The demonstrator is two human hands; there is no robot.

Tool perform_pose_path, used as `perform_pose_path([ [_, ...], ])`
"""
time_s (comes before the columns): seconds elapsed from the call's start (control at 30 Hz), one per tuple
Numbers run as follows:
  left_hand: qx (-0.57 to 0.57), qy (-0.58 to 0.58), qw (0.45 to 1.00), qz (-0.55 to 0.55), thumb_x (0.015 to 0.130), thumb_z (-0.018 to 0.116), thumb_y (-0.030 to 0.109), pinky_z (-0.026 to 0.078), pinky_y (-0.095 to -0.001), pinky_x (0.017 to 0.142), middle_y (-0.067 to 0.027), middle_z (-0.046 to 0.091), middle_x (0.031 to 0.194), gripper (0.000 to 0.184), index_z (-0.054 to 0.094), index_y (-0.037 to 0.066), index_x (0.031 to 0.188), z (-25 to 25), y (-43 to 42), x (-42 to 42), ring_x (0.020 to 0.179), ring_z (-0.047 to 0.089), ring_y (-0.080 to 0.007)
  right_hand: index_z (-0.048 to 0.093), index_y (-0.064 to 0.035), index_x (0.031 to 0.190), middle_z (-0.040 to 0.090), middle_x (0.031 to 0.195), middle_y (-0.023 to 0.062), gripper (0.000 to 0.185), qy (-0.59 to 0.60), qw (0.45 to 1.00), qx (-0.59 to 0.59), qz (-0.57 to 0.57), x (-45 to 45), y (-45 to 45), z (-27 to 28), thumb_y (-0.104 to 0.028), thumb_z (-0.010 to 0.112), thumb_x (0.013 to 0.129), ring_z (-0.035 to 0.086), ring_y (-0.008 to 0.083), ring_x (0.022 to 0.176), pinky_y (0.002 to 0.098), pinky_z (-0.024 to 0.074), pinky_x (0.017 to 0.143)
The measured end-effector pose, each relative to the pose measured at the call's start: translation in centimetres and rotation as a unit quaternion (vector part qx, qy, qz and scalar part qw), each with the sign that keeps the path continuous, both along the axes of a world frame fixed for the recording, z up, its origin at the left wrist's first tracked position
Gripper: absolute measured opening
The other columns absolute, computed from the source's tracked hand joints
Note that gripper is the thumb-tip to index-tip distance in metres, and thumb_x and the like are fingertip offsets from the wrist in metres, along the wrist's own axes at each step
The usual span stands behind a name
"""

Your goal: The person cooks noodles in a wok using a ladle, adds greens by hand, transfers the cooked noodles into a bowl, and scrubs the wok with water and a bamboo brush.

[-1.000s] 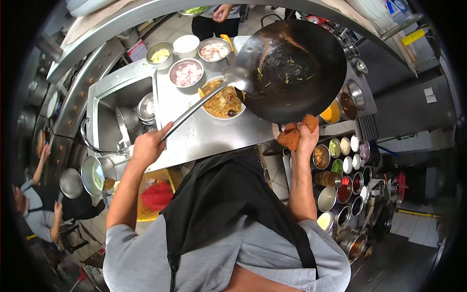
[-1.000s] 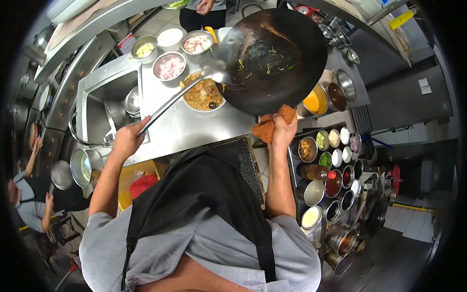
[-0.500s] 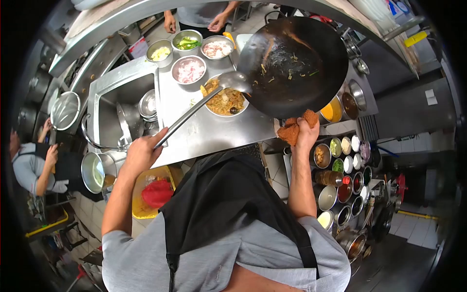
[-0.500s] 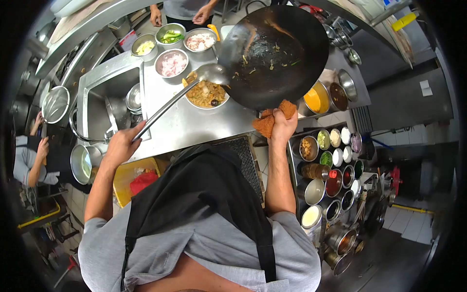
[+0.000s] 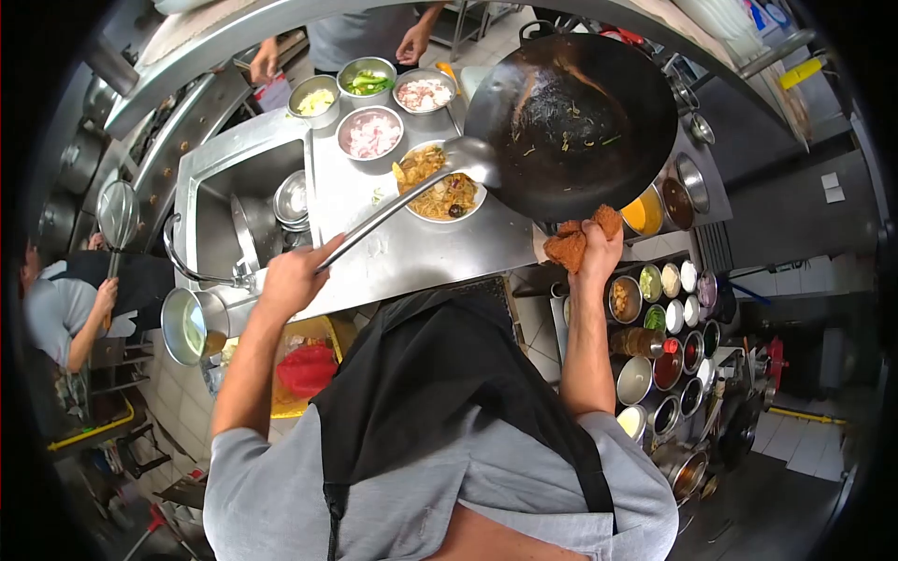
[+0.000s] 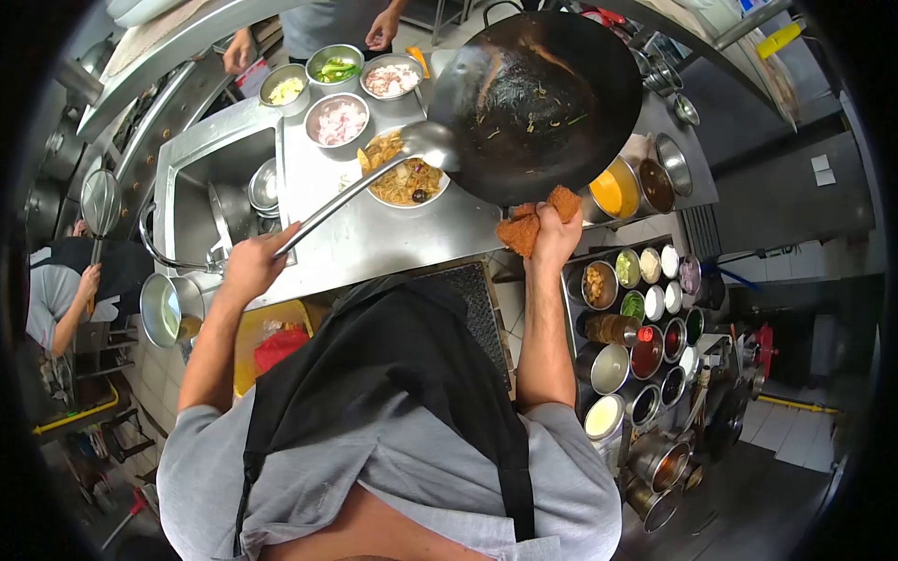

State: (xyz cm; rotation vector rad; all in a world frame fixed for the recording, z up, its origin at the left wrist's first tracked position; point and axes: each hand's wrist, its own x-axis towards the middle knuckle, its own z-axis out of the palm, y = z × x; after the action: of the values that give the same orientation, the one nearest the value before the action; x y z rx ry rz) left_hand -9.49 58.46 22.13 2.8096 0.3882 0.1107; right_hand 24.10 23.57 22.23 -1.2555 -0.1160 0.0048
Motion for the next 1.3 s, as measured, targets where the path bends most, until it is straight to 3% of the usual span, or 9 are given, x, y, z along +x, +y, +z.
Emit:
perform_pose_path([
  [0.23, 0.103, 0.031, 0.994, 0.022, 0.081, 0.072, 0.008, 0.055, -0.0446, 0.064, -0.0074, 0.061, 0.078, 0.070, 0.058, 0.025, 0.148, 5.4, 2.0, -4.0, 0.069, 0.066, -0.0313, 0.053, 0.0012, 0.110, 0.062, 0.088, 0.0108, 0.026, -0.012, 0.999, 0.000, -0.043, -0.9, 0.5, -0.1, 0.006, 0.059, 0.085, 0.070, 0.0252, 0.069, 0.0386, 0.0601, 0.062],
  [0.57, -0.232, -0.152, 0.951, -0.138, 0.084, 0.072, 0.008, 0.059, -0.0405, 0.074, -0.0177, 0.074, 0.099, 0.063, 0.061, 0.017, 0.145, 0.5, -6.6, 6.7, 0.077, 0.071, -0.0326, 0.057, -0.0030, 0.114, 0.066, 0.095, 0.0120, 0.034, 0.143, 0.981, 0.089, -0.099, -9.7, -7.7, 1.4, -0.011, 0.069, 0.083, 0.070, 0.0268, 0.083, 0.0420, 0.0604, 0.066],
  [0.73, -0.330, -0.170, 0.891, -0.262, 0.085, 0.073, 0.009, 0.058, -0.0374, 0.071, -0.0132, 0.074, 0.099, 0.063, 0.059, 0.015, 0.146, -0.1, -12.8, 8.8, 0.073, 0.070, -0.0257, 0.058, -0.0114, 0.119, 0.067, 0.096, 0.0069, 0.040, 0.179, 0.958, 0.159, -0.155, -20.4, -15.0, 4.2, -0.021, 0.075, 0.084, 0.069, 0.0216, 0.079, 0.0311, 0.0581, 0.058],
  [0.83, -0.336, -0.109, 0.876, -0.329, 0.084, 0.072, 0.008, 0.058, -0.0370, 0.069, -0.0137, 0.074, 0.098, 0.062, 0.059, 0.013, 0.145, -0.5, -15.1, 8.7, 0.072, 0.070, -0.0245, 0.058, -0.0091, 0.127, 0.069, 0.105, 0.0078, 0.047, 0.159, 0.936, 0.174, -0.262, -27.6, -19.6, 3.9, -0.017, 0.075, 0.085, 0.070, 0.0239, 0.090, 0.0341, 0.0615, 0.071],
  [0.97, -0.364, -0.064, 0.835, -0.408, 0.085, 0.071, 0.007, 0.053, -0.0330, 0.065, -0.0144, 0.070, 0.090, 0.062, 0.058, 0.008, 0.145, -0.9, -18.2, 8.1, 0.066, 0.065, -0.0214, 0.059, -0.0071, 0.127, 0.071, 0.107, 0.0078, 0.045, 0.161, 0.907, 0.193, -0.340, -37.6, -25.0, 4.2, -0.018, 0.074, 0.086, 0.071, 0.0226, 0.091, 0.0335, 0.0613, 0.067],
  [1.07, -0.423, -0.021, 0.814, -0.399, 0.085, 0.070, 0.006, 0.051, -0.0316, 0.063, -0.0136, 0.068, 0.086, 0.061, 0.058, 0.007, 0.145, -1.8, -21.3, 6.1, 0.064, 0.061, -0.0201, 0.061, -0.0078, 0.125, 0.072, 0.107, 0.0078, 0.043, 0.154, 0.862, 0.198, -0.440, -44.7, -27.8, 3.8, -0.020, 0.075, 0.086, 0.071, 0.0209, 0.086, 0.0315, 0.0585, 0.058],
  [1.2, -0.464, 0.100, 0.822, -0.316, 0.088, 0.068, 0.006, 0.051, -0.0300, 0.064, -0.0086, 0.064, 0.076, 0.065, 0.052, 0.008, 0.151, -1.8, -24.1, 3.8, 0.065, 0.059, -0.0124, 0.061, -0.0088, 0.124, 0.072, 0.107, 0.0106, 0.044, 0.163, 0.774, 0.212, -0.574, -53.9, -32.5, 1.1, -0.020, 0.077, 0.084, 0.071, 0.0234, 0.090, 0.0383, 0.0598, 0.076],
  [1.27, -0.476, 0.119, 0.816, -0.305, 0.089, 0.068, 0.006, 0.050, -0.0277, 0.059, -0.0048, 0.064, 0.076, 0.068, 0.049, 0.012, 0.154, -2.2, -25.1, 3.5, 0.062, 0.057, -0.0078, 0.063, -0.0031, 0.112, 0.072, 0.101, 0.0166, 0.033, 0.114, 0.781, 0.178, -0.588, -57.1, -33.2, 0.4, -0.025, 0.071, 0.088, 0.070, 0.0246, 0.089, 0.0391, 0.0593, 0.078],
  [1.3, -0.482, 0.141, 0.810, -0.304, 0.089, 0.068, 0.006, 0.050, -0.0271, 0.058, -0.0041, 0.064, 0.076, 0.068, 0.048, 0.012, 0.154, -2.4, -26.1, 3.2, 0.060, 0.056, -0.0071, 0.063, -0.0033, 0.111, 0.072, 0.101, 0.0163, 0.033, 0.111, 0.795, 0.072, -0.591, -61.0, -35.0, -2.3, -0.028, 0.068, 0.089, 0.070, 0.0246, 0.089, 0.0372, 0.0593, 0.075],
])
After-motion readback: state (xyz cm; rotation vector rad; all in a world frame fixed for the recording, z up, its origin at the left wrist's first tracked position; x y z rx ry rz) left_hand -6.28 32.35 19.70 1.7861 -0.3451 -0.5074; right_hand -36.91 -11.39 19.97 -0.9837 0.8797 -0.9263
